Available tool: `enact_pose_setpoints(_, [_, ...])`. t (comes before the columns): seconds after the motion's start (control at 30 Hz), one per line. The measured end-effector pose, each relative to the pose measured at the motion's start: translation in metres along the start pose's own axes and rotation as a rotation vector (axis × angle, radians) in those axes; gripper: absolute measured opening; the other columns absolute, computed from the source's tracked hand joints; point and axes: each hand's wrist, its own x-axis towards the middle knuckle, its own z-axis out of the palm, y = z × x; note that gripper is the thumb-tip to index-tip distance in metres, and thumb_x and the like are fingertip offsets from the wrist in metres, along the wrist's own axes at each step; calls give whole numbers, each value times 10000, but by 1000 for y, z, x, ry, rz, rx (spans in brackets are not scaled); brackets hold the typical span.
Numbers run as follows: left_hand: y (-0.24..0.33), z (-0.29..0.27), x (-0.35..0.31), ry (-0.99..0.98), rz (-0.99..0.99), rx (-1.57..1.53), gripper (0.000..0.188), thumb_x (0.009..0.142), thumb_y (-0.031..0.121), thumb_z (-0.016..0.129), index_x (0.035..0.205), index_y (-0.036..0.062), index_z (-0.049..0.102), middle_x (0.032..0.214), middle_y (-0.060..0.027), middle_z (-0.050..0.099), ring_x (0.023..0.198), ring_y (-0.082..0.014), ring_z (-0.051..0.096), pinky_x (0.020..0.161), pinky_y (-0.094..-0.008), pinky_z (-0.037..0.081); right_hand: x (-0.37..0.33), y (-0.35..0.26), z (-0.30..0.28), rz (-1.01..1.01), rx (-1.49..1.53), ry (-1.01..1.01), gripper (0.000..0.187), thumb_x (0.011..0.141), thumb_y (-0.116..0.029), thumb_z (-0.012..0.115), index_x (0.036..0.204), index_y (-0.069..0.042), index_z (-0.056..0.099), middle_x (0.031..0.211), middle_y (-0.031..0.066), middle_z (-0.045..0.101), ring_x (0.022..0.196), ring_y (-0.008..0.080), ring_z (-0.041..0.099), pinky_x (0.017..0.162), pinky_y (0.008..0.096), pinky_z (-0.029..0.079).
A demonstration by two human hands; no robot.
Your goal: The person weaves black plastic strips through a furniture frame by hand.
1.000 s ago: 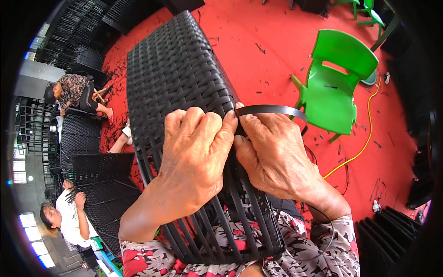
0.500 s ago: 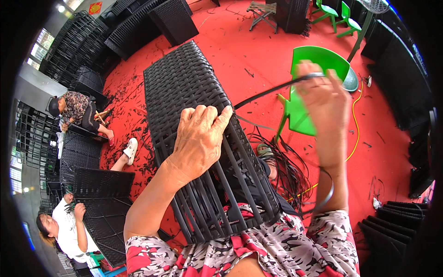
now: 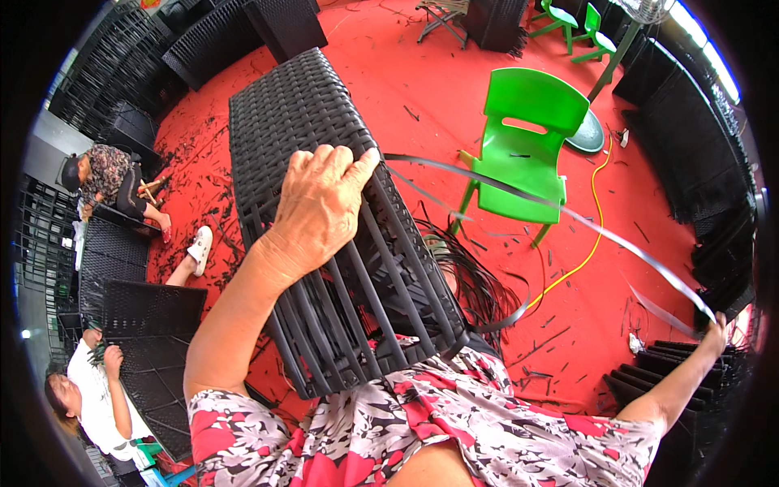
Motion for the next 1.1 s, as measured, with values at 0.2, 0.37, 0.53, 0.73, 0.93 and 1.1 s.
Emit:
enact_pose_setpoints(0.2, [-9, 3, -11, 36, -24, -9, 347, 833, 25, 544, 1178, 15, 580, 859, -74, 514, 852, -229, 512, 787, -347, 380, 0, 159, -53, 573, 536, 205, 397, 899, -194, 490, 1270, -64, 546, 1212, 72, 597, 1028, 222, 592, 849, 299, 476])
enact_pose_setpoints(0.37, [1, 5, 3, 78, -10, -48, 308, 832, 39, 556, 1134, 18, 615, 819, -68, 508, 821, -228, 510, 765, -344, 378, 90, 20, -22, 133, 1631, 235, 441, 912, -195, 487, 1335, -69, 487, 1219, 25, 576, 896, 106, 566, 690, 193, 442])
enact_pose_setpoints(0.53, [5, 9, 20, 97, -6, -104, 304, 829, 52, 578, 1130, 28, 614, 806, -65, 509, 818, -231, 516, 763, -348, 379, 17, -464, -191, -198, 937, 279, 312, 880, -67, 512, 1171, -93, 620, 956, -31, 610, 622, 40, 458, 563, 189, 391])
enact_pose_setpoints(0.73, [0, -2, 1, 102, -175, -233, 448, 795, -3, 605, 1240, 24, 563, 774, -50, 483, 740, -190, 503, 778, -310, 400, -90, -670, -247, -651, 1307, -9, 181, 955, -114, 486, 1084, -19, 569, 673, 55, 502, 547, 101, 415, 503, 279, 377])
enact_pose_setpoints(0.93, [-7, -37, 0, 113, -438, -858, 403, 813, 120, 708, 1168, -30, 589, 877, -37, 558, 720, -116, 537, 660, -236, 444, -132, -705, -263, -1056, 1212, 230, 297, 870, -87, 557, 1163, -34, 560, 626, 57, 464, 499, 184, 452, 459, 301, 397])
enact_pose_setpoints(1.1, [-3, -49, 29, -5, -670, -1736, 636, 874, 442, 612, 1244, -61, 490, 1045, -161, 583, 672, -140, 576, 457, -199, 403, -147, -711, -295, -1450, 867, 494, 528, 690, -141, 707, 1210, -168, 622, 625, -8, 304, 510, 132, 440, 401, 312, 355])
